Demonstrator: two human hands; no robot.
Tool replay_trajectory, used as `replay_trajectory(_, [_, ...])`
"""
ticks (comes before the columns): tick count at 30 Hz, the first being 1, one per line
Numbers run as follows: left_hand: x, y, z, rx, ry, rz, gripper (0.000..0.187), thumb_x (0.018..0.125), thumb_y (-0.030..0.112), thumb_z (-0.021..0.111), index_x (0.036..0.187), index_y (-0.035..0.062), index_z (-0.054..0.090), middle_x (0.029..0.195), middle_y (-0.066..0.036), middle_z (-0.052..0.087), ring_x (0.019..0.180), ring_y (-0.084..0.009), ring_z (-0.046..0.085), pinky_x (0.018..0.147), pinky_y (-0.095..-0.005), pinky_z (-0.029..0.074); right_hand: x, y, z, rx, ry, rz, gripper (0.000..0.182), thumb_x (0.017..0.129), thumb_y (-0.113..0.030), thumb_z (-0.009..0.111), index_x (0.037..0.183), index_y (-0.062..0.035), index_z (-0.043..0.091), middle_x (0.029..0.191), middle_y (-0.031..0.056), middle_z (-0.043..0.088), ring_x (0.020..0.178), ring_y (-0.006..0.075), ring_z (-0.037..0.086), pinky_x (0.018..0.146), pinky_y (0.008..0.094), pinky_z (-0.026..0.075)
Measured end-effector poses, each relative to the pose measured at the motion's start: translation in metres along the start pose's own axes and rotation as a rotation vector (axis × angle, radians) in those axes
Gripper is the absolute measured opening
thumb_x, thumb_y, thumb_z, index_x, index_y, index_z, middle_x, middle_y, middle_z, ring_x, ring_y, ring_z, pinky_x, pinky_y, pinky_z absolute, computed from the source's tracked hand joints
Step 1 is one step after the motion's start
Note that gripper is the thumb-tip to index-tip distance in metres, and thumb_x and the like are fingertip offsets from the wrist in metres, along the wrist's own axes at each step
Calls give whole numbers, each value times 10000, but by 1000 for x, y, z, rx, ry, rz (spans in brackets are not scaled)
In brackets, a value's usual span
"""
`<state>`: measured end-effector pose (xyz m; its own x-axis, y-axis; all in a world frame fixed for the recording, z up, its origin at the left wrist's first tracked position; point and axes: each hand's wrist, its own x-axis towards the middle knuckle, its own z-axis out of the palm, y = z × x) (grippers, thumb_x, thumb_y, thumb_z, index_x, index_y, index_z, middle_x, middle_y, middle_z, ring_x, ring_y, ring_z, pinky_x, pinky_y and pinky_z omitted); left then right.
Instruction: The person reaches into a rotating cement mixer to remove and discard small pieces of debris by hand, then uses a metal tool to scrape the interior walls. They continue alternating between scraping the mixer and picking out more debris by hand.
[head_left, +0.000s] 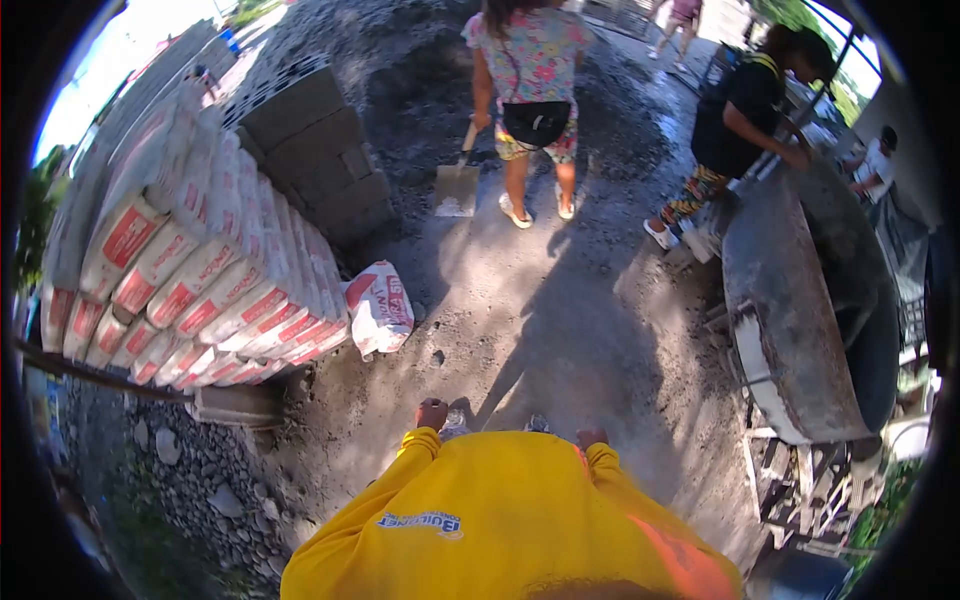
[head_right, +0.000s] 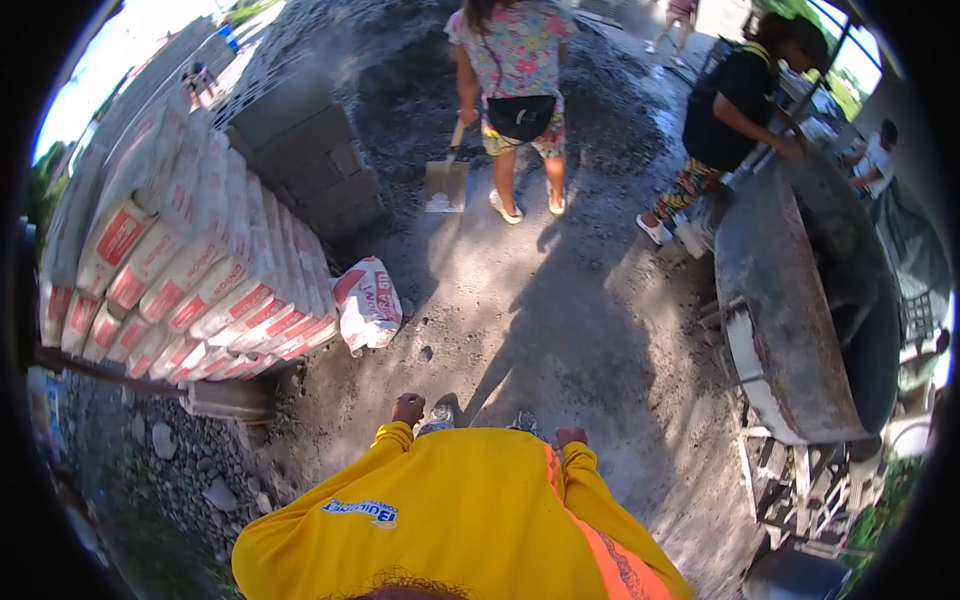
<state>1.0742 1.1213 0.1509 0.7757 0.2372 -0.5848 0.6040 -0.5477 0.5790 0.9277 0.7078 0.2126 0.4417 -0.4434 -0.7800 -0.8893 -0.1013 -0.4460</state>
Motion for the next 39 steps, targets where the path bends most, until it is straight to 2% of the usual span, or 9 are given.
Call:
replay_trajectory(2, [-14,6,-13,-49,6,-91,380,794,375,654,1064,121,737,1061,-188,720,1047,-339,675,935,-411,517,53,28,14,-58,-35,-121,333,829,-297,669,826,32,712,762,135,713,674,262,680,687,419,529])
replay_trajectory(6, [-33,7,-33,-146,95,-182,375,786,357,647,1073,131,731,1071,-164,720,1042,-333,678,930,-405,522,12,-31,14,-291,-47,-191,294,853,-250,621,810,21,726,722,124,717,604,225,669,621,373,533])
replay_trajectory(10, [-38,-11,-47,-167,130,-254,373,774,349,642,1065,132,727,1071,-159,720,1039,-329,679,917,-393,527,76,-4,29,-623,-170,-599,293,848,-251,637,830,24,735,731,118,720,623,228,669,631,364,529])
replay_trajectory(20, [-67,-60,-57,-153,259,-388,335,842,278,594,1037,44,734,1126,-205,701,1085,-372,665,917,-420,538,86,-84,57,-633,-350,-343,312,875,-283,633,856,15,722,803,135,736,722,258,705,683,389,542])
replay_trajectory(26, [-114,-41,-101,202,131,-220,286,888,150,550,1066,36,744,1122,-215,696,1046,-362,687,872,-431,572,96,-146,71,-647,-422,-246,322,896,-289,609,885,16,709,826,138,737,714,261,704,647,389,536])
replay_trajectory(32, [-111,-86,-108,187,232,-214,255,863,151,584,1013,27,749,1046,-175,724,979,-359,705,836,-423,581,100,-188,83,-687,-459,-250,332,917,-295,585,914,17,696,848,141,738,705,264,704,610,388,529])
replay_trajectory(35, [-75,-123,-146,-141,578,-350,316,885,243,521,1024,45,725,905,-169,730,808,-306,719,761,-399,583,99,-198,85,-709,-472,-262,337,928,-298,572,928,17,689,859,143,739,701,265,704,591,388,526])
replay_trajectory(38, [-101,-92,-269,-593,1099,-200,445,870,339,612,1151,-1,667,938,-200,721,832,-314,720,752,-385,564,100,-207,87,-751,-480,-277,342,939,-301,560,943,18,683,870,145,739,696,266,704,573,387,523])
replay_trajectory(39, [-95,-100,-313,-428,1282,-19,484,886,306,628,1242,-21,609,954,-198,712,785,-263,713,730,-369,561,101,-210,86,-762,-482,-281,344,942,-302,556,947,18,681,874,145,739,695,267,704,567,387,521])
